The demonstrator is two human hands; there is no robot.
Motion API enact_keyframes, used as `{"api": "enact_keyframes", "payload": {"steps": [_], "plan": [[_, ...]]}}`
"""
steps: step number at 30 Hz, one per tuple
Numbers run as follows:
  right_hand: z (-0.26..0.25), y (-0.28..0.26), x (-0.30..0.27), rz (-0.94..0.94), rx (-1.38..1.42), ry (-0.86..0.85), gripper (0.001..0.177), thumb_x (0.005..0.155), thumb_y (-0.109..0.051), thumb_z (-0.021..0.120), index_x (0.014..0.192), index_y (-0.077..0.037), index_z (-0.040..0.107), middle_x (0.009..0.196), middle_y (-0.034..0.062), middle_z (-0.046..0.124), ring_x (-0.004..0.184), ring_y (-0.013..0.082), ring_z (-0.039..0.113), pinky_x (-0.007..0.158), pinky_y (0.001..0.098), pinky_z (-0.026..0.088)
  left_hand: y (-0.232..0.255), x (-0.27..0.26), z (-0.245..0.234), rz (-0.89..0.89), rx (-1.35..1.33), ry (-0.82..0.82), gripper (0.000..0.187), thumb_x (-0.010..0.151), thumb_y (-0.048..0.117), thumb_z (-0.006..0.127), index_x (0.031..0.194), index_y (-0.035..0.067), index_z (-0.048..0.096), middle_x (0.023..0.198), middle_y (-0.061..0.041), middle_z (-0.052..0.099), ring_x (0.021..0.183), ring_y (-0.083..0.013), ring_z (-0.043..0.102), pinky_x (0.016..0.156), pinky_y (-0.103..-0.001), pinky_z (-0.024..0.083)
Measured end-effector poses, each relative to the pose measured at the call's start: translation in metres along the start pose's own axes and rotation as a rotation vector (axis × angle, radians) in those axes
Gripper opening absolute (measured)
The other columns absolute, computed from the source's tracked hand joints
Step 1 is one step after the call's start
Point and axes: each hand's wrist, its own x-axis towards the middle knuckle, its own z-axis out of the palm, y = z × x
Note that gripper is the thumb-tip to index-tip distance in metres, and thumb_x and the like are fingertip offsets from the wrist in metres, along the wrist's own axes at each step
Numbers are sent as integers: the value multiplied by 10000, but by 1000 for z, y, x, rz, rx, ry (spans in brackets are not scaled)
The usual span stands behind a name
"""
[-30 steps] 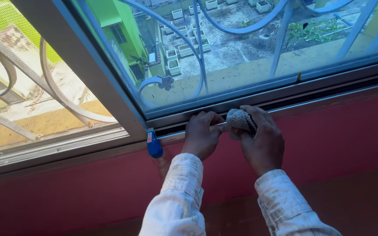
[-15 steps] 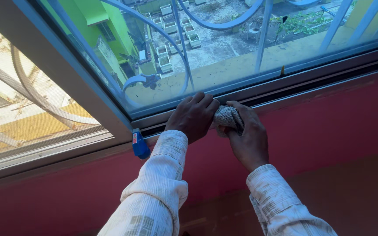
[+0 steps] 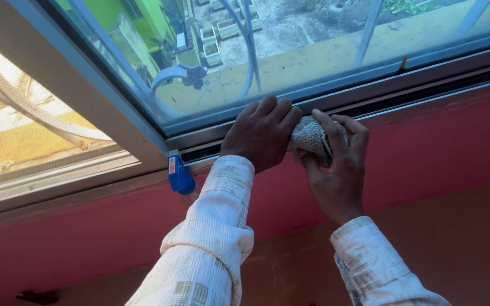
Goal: The person cleans a window using a spray bottle and a cloth. They spray the window surface and wipe it with the cloth, focusing on the frame and glass areas.
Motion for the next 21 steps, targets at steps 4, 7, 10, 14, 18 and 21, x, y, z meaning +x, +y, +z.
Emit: {"api": "enact_keyframes", "payload": {"steps": [4,7,10,14,18,21], "plan": [[10,-3,-1,-82,-106,66,727,795,-3,833,1450,-183,573,1381,142,460,1312,355,525,1044,447,513,-11,7,-4,24,-23,65,359,765,184,720,1094,113,597,1062,-67,591,1055,-286,585,842,-404,497],[2,1,-11,-64,-81,20,746,801,-52,865,1463,-173,543,1380,146,441,1303,365,524,1041,448,510,1,3,-5,-25,-61,20,348,753,189,722,1070,113,601,1050,-65,597,1037,-287,585,837,-412,494],[7,0,-4,-57,-41,-6,803,762,-75,878,1470,-165,512,1371,162,423,1276,366,527,1012,446,522,-1,3,-8,-26,-43,11,361,758,214,740,1073,106,601,1043,-63,591,1023,-275,583,835,-392,496],[8,2,3,-9,-93,-38,797,759,-79,885,1458,-199,522,1354,154,440,1230,350,564,955,441,548,-1,4,-5,-34,-13,4,384,751,228,752,1084,105,604,1013,-53,575,1012,-257,582,843,-365,503],[6,2,2,-47,-145,-51,775,776,-75,874,1453,-210,523,1358,152,452,1227,365,571,923,452,558,0,0,-7,-40,-4,-28,347,777,221,748,1071,108,604,998,-53,569,1007,-252,581,846,-362,506],[4,6,8,-41,-165,-98,753,779,-78,865,1440,-226,536,1322,130,482,1221,359,575,908,453,565,-1,5,-4,-50,-8,11,406,748,221,742,1115,98,618,1025,-47,585,996,-242,581,804,-357,494]]}}
